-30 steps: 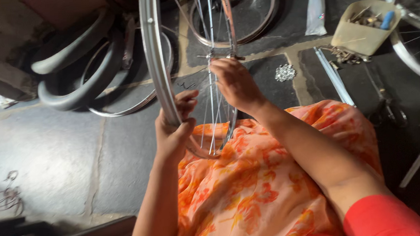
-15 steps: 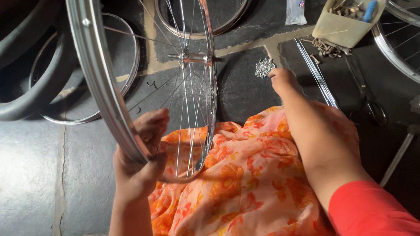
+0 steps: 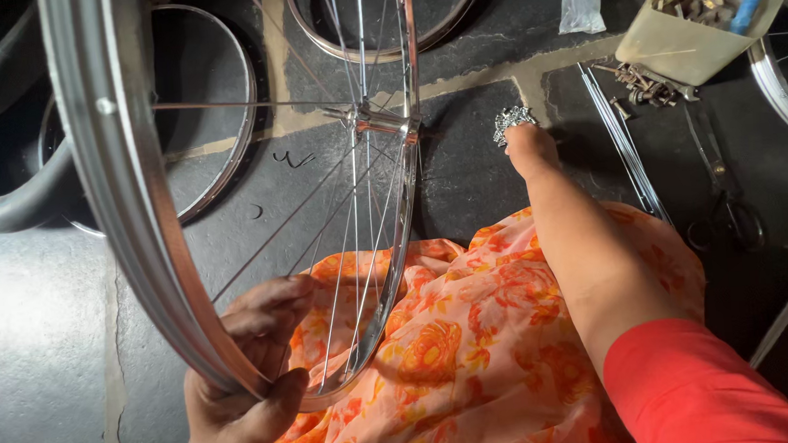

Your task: The person laces a bicycle wheel by inserting spokes through the rim and hub, then threading nipples onto the spoke ends. They rotate the wheel to access different holes and continue adding spokes one at a time.

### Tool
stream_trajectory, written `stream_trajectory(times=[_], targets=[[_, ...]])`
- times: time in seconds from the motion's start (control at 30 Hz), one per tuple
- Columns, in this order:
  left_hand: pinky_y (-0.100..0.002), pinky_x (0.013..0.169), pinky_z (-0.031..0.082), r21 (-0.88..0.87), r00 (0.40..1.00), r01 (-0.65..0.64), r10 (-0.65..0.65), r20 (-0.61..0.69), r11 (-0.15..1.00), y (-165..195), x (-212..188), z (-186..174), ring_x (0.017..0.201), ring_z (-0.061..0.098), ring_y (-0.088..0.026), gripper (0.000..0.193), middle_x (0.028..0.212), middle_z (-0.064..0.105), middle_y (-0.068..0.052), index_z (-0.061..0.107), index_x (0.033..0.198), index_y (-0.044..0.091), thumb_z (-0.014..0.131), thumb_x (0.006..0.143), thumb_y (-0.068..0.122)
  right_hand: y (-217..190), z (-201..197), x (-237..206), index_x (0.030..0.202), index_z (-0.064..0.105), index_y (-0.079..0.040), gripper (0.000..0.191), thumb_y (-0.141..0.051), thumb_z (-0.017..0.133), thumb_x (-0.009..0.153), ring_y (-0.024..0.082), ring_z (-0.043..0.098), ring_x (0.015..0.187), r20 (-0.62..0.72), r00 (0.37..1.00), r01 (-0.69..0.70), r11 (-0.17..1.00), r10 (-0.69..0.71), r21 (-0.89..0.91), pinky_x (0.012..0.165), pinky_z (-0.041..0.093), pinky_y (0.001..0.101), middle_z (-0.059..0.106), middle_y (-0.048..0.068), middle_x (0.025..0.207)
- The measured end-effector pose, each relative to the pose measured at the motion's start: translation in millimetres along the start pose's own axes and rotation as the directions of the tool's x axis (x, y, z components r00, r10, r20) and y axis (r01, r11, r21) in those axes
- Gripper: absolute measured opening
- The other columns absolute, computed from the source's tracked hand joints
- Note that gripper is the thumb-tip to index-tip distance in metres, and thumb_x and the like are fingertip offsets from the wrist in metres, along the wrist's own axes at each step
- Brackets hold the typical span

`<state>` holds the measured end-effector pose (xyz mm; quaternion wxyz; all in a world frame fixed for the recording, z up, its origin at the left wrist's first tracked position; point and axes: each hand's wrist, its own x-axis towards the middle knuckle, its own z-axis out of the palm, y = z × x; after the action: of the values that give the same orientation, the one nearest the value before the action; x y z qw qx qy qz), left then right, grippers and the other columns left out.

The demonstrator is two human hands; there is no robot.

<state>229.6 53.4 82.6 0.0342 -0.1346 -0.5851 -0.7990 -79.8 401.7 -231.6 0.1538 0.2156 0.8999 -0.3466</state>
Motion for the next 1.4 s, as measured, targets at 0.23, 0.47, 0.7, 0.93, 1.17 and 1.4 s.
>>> stream_trajectory(times=[0.23,0.47,0.7,0.93,1.17,1.4], targets=[[-0.054,0.130,0.034,0.025,1.000,-0.002,0.002,-0.023,1.000,-4.5,-2.2,2.1,0.149,0.048,-0.036,0.052,0.149,0.052,-0.026,0.058,0.131,0.000,0.068,0.082,-0.015,14.6,16.8,11.7,0.109,0.071,-0.004,0.034,-0.023,0.044,0.103,0.042,0.068,0.108,-0.108,0.938,0.267,0.887,-0.328,-0.377,0.092,0.053,0.0518,0.070,0.024,0.116],[-0.049,0.126,0.035,0.075,1.000,-0.015,0.016,-0.010,0.997,-4.6,13.8,4.7,0.142,0.050,-0.032,0.040,0.143,0.056,-0.024,0.060,0.118,-0.001,0.068,0.079,-0.007,-8.1,-4.0,-25.3,0.113,0.065,-0.007,0.023,-0.015,0.053,0.095,0.037,0.068,0.101,-0.100,0.911,0.322,0.841,-0.400,-0.436,0.079,0.055,0.0508,0.070,0.017,0.110],[-0.034,0.095,0.044,0.184,0.997,-0.052,0.062,-0.054,0.982,-10.8,30.9,29.2,0.104,0.050,-0.019,0.027,0.114,0.059,-0.012,0.051,0.090,0.008,0.067,0.073,-0.005,-7.8,-11.4,-115.1,0.114,0.071,0.004,0.017,-0.002,0.062,0.100,0.016,0.071,0.069,-0.101,0.886,0.394,0.619,-0.453,0.680,0.064,0.062,0.0279,0.072,0.011,0.085],[-0.028,0.089,0.044,0.164,0.995,-0.042,0.056,-0.080,0.986,-30.6,38.5,71.4,0.098,0.052,-0.011,0.031,0.106,0.057,-0.002,0.057,0.105,0.008,0.069,0.079,-0.004,6.9,-29.2,-292.3,0.103,0.063,0.000,0.007,-0.005,0.064,0.098,0.020,0.072,0.080,0.098,0.844,0.095,0.326,-0.528,0.941,0.074,0.060,0.0334,0.073,0.014,0.091],[-0.025,0.065,0.047,0.119,0.975,0.003,0.023,-0.222,0.993,-58.1,13.2,122.2,0.075,0.054,-0.008,0.031,0.092,0.056,-0.001,0.058,0.111,0.007,0.060,0.083,-0.008,-1.5,-75.6,-399.5,0.098,0.069,-0.008,0.007,-0.007,0.074,0.093,0.020,0.056,0.122,-0.073,0.338,0.638,0.171,-0.938,0.751,0.100,0.051,0.0354,0.055,0.007,0.130],[-0.028,0.076,0.048,0.312,0.926,-0.191,0.276,-0.257,0.931,-57.5,5.1,141.8,0.087,0.054,-0.012,0.034,0.099,0.056,-0.002,0.057,0.110,0.006,0.059,0.078,-0.005,2.4,-70.6,-401.0,0.093,0.073,-0.009,0.010,-0.008,0.080,0.086,0.024,0.053,0.127,-0.144,0.286,0.787,0.146,-0.947,0.600,0.109,0.044,0.0395,0.060,0.005,0.125]])
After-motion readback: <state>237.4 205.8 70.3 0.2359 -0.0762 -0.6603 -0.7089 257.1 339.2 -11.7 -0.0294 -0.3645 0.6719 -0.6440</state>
